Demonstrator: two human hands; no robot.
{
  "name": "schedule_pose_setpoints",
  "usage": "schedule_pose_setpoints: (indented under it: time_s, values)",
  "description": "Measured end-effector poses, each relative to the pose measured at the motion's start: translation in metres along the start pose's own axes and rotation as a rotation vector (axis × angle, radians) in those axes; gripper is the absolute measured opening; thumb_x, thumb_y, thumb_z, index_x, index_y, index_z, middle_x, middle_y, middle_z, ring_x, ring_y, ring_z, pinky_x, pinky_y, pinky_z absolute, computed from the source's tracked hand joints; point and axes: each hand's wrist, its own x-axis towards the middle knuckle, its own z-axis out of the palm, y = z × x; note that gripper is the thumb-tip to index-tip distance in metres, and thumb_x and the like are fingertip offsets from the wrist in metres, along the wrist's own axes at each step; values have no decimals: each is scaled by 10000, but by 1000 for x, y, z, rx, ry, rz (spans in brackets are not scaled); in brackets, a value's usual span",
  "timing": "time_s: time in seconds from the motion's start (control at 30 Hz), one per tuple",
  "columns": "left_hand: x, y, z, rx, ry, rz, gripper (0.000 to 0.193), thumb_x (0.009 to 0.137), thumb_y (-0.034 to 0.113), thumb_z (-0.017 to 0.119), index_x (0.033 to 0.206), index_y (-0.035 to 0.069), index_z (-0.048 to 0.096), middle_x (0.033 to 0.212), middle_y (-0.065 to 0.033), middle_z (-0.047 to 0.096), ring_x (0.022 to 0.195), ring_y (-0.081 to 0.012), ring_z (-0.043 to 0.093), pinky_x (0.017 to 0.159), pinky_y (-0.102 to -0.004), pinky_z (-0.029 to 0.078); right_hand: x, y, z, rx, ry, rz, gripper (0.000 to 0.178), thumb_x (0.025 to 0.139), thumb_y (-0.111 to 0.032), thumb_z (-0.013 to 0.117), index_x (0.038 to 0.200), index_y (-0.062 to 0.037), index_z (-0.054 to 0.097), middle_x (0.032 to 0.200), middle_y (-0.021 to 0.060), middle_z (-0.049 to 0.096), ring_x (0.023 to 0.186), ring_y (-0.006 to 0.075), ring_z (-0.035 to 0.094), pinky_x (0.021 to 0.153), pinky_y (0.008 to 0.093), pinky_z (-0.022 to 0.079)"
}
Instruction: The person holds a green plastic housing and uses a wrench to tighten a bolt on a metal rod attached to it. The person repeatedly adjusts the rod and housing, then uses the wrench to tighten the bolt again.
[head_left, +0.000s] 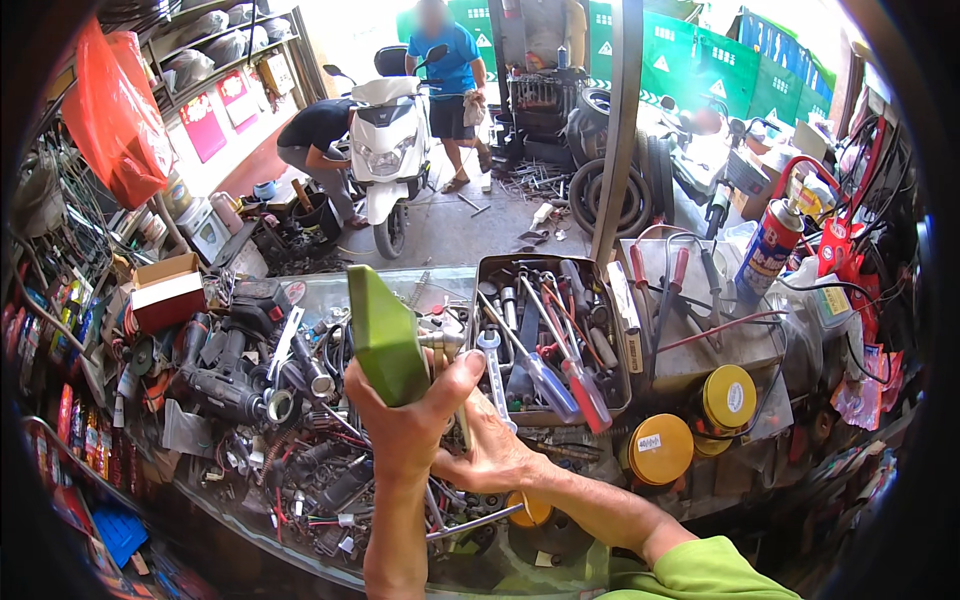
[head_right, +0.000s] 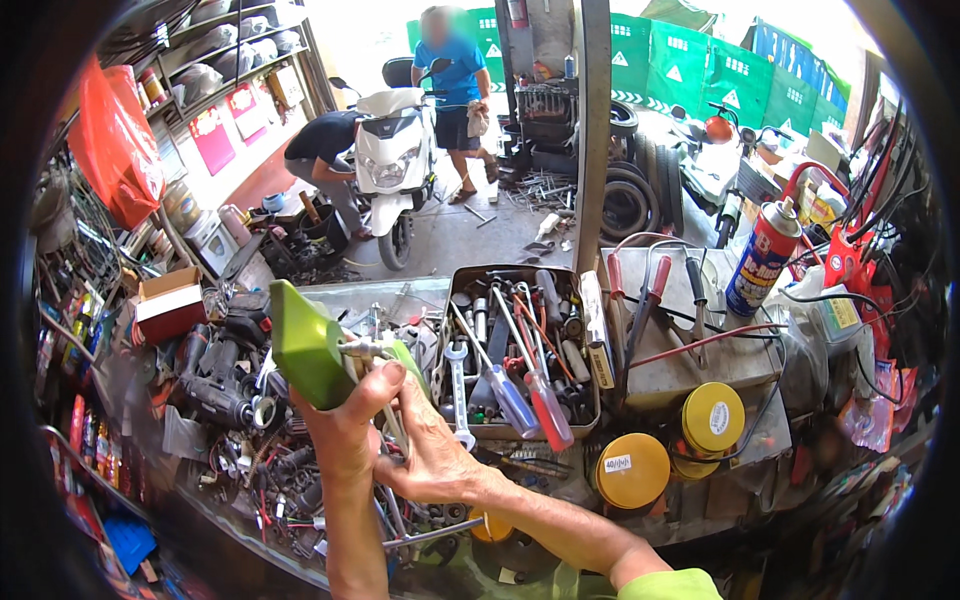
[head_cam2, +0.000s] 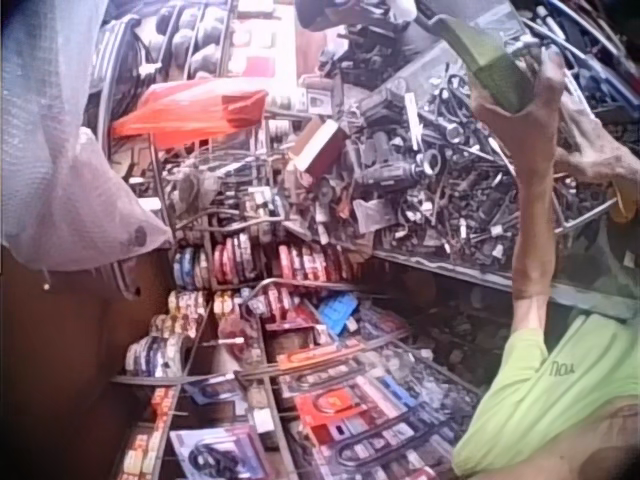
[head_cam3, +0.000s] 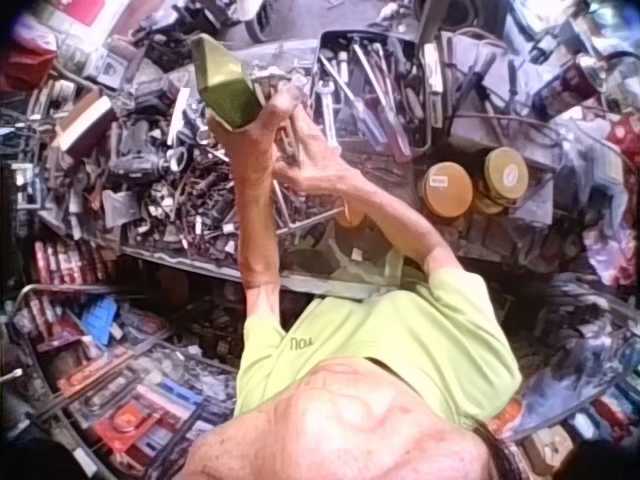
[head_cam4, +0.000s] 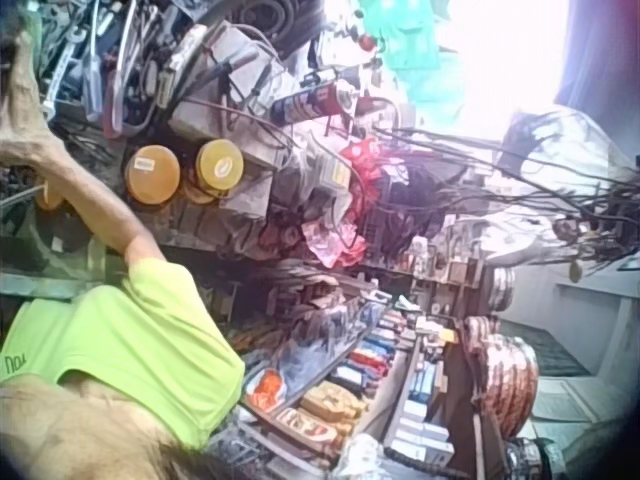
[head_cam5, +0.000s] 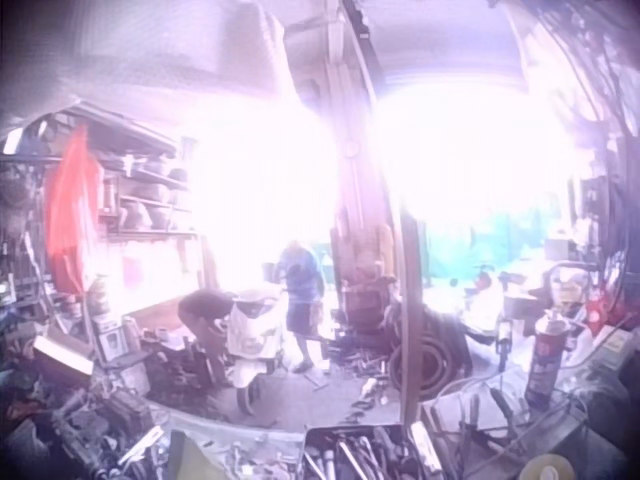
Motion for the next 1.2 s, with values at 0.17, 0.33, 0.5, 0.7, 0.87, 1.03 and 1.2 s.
schedule_pose_setpoints:
  time_s: [0.17,0.33,0.5,0.7,0.87,1.03,1.2]
  values:
    - [2,-3,-8,47,-46,-3,211,673,79,808,784,12,642,658,22,612,533,-45,535,507,-206,427,1,-5,1,78,-25,32,953,695,-162,669,1447,76,134,1424,313,286,1361,424,296,1133,426,253]
    - [4,-7,-9,26,-118,-32,375,674,72,802,996,-38,643,670,23,612,560,-36,534,527,-197,429,0,10,6,-4,34,13,885,688,-146,659,1408,94,203,1338,329,387,1278,451,403,1076,436,336]
    - [5,-11,-10,21,-152,-50,381,671,65,801,997,-34,630,694,16,620,577,-35,538,535,-197,433,0,9,6,-25,148,-75,772,681,-137,646,1341,93,319,1203,324,499,1125,468,517,971,445,422]
    - [6,-14,-11,46,-162,-60,319,678,61,794,934,-18,621,696,13,619,575,-38,538,533,-203,437,-2,16,6,-44,156,-71,686,681,-138,639,1281,79,387,1120,308,544,1036,468,557,911,446,459]
    - [5,-14,-12,53,-160,-74,306,684,61,787,928,-19,621,697,11,622,574,-40,539,536,-206,439,-1,13,7,-35,207,-100,634,671,-131,632,1236,76,435,1092,293,562,1013,459,568,892,443,467]
    - [4,-13,-9,39,-144,-97,309,688,65,785,936,-27,626,695,10,622,573,-43,539,541,-204,441,-1,11,6,-20,222,-110,603,664,-125,629,1208,75,463,1048,282,579,975,447,584,869,436,479]
    - [3,-14,-11,76,-152,-116,326,693,69,784,962,-32,630,692,13,618,573,-42,536,544,-202,443,-1,9,5,-12,222,-74,587,667,-123,625,1199,73,472,1000,271,594,915,440,602,829,425,497]
